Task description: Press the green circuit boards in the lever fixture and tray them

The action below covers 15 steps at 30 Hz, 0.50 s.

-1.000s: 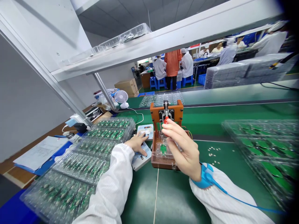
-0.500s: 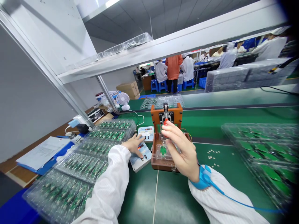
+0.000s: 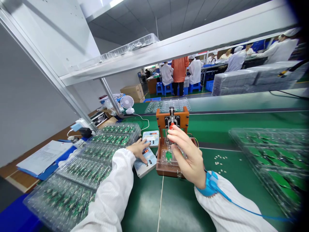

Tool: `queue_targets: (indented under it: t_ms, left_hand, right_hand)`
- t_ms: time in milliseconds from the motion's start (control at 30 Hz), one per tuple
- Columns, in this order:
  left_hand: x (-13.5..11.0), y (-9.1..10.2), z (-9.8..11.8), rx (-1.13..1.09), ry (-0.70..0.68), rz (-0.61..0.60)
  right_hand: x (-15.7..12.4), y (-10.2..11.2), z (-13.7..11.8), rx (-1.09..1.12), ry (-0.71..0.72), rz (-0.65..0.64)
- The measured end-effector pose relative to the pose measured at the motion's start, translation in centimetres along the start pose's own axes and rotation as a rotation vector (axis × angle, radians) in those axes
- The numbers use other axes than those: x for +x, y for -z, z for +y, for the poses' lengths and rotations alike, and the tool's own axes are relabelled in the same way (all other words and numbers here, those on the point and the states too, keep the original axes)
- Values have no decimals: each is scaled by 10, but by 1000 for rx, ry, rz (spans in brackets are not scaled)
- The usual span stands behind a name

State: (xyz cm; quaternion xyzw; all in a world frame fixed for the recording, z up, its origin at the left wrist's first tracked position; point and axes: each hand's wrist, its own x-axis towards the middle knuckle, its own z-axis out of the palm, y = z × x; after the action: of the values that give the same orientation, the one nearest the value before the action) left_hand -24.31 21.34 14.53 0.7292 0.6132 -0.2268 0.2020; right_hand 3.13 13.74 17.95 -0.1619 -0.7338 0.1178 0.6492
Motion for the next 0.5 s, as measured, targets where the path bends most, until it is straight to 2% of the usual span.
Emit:
queue_targets:
  t_ms: [267,500]
  left_hand:
    - [2,-2,-3,7,-36,13]
    - [0,2,10,-5,8,11]
  right_hand:
    - [-2,-1,1,-1,-2,17]
    - [-2,-3,2,7,-10,30]
